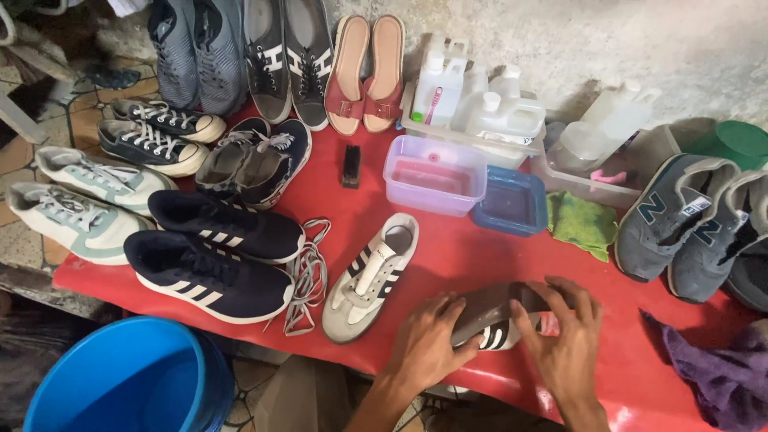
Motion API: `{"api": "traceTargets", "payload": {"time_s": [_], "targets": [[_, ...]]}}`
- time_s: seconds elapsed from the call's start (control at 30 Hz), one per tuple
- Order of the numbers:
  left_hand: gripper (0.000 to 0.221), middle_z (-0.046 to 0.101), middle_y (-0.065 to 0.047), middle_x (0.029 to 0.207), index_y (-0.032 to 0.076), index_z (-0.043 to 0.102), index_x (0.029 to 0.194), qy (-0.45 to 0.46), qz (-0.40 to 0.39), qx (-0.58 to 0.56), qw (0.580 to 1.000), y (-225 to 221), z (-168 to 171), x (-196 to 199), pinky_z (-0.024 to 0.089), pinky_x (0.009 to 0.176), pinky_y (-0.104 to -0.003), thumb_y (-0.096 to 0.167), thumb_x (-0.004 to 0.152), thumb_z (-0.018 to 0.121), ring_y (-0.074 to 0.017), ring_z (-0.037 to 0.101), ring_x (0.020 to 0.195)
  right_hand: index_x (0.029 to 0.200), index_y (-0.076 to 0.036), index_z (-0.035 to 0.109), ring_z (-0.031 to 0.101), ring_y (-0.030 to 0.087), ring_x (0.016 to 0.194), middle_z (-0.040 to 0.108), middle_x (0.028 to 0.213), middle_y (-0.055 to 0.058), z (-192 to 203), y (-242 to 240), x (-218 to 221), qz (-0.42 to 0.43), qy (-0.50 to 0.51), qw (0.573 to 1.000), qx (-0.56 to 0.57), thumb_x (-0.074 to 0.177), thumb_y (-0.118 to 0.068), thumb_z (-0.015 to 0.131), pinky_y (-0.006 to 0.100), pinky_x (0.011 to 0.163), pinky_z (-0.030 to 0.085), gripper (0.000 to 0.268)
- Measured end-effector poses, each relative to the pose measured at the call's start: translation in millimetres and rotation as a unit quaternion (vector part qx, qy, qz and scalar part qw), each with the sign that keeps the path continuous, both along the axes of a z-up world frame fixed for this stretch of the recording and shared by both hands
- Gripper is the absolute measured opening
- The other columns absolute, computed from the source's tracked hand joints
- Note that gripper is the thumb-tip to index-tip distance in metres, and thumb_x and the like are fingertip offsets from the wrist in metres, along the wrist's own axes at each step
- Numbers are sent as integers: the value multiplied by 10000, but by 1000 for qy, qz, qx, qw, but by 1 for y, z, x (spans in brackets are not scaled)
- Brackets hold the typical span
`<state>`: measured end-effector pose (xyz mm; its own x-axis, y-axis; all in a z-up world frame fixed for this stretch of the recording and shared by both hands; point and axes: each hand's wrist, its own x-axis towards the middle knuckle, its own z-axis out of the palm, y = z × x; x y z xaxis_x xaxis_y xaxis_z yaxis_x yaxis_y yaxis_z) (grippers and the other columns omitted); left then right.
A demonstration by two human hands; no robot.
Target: The person is cleaning a sneaker by scrubbing and wiping its sole and sides with a cloth and a small brush.
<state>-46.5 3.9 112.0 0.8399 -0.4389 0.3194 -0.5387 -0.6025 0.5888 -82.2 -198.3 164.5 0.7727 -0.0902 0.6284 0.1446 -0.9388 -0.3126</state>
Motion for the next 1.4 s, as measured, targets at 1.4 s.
{"api": "traceTargets", "payload": {"time_s": [1.4], "targets": [[528,719,-172,1128,52,692,1246,53,-5,-2,999,1,27,15,558,715,-528,447,896,666,-442,702,854,1184,-125,679,556,316,1234,609,1256,103,-7,10,-3,58,-81,995,15,899,-293,727,500,1111,373,334]]}}
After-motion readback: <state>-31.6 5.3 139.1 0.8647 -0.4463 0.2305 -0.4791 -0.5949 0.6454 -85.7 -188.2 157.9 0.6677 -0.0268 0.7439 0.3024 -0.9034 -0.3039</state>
